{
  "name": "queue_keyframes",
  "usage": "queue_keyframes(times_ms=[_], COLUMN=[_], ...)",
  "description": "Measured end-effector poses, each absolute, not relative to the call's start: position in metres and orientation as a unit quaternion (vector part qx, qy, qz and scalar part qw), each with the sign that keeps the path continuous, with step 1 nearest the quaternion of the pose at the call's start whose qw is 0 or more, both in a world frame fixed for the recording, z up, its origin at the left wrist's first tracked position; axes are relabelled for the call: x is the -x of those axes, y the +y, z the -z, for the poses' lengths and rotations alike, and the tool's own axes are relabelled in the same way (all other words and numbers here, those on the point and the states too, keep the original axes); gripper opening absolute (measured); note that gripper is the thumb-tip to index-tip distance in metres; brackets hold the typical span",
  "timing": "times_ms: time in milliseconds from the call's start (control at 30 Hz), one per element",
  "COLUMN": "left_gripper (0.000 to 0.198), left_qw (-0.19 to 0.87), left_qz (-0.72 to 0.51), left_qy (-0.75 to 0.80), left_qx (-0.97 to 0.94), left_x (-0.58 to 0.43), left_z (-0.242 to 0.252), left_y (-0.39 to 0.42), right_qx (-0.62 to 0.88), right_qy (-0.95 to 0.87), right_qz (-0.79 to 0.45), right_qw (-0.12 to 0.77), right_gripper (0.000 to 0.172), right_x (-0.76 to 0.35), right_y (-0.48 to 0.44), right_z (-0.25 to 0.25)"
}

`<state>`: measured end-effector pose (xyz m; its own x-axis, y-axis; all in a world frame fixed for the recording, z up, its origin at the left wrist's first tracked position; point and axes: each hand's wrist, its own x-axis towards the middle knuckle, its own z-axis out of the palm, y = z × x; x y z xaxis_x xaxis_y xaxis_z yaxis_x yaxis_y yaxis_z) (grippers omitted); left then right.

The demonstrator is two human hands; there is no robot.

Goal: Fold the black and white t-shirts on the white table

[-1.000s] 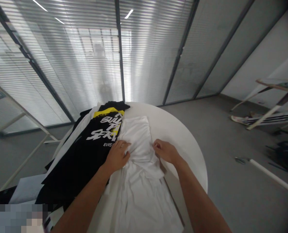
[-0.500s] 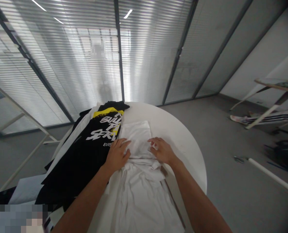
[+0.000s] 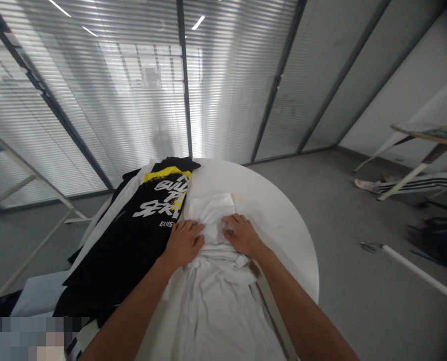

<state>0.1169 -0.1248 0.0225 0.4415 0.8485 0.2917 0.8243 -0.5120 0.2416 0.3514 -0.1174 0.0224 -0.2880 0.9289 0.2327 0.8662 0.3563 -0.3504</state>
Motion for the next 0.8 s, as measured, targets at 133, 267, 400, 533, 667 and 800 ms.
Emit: queue_keyframes(times_ms=[133,267,400,533,667,800], left_gripper=[0.026,0.03,0.024,0.027,0.036,0.021], left_qw=[0.057,0.138,0.19,0.181,0.235,0.317], left_qz=[-0.197,-0.241,-0.296,-0.27,-0.275,-0.301], left_qy=[0.516,0.506,0.529,0.596,0.666,0.67], left_qx=[-0.831,-0.816,-0.772,-0.734,-0.652,-0.6], left_x=[-0.116,-0.11,-0.108,-0.112,-0.114,-0.111], left_z=[-0.025,-0.022,-0.016,-0.016,-0.02,-0.018], left_y=[-0.124,-0.117,-0.101,-0.074,-0.042,-0.017], right_qx=[0.59,0.611,0.62,0.633,0.653,0.686], right_qy=[-0.788,-0.762,-0.742,-0.728,-0.672,-0.601], right_qz=[-0.099,-0.108,-0.091,-0.104,-0.171,-0.247], right_qw=[0.146,0.188,0.238,0.241,0.303,0.328], right_gripper=[0.017,0.022,0.034,0.035,0.038,0.037], right_x=[-0.354,-0.356,-0.356,-0.36,-0.365,-0.367], right_y=[-0.116,-0.111,-0.108,-0.103,-0.087,-0.062], right_z=[-0.02,-0.022,-0.019,-0.013,-0.011,-0.013])
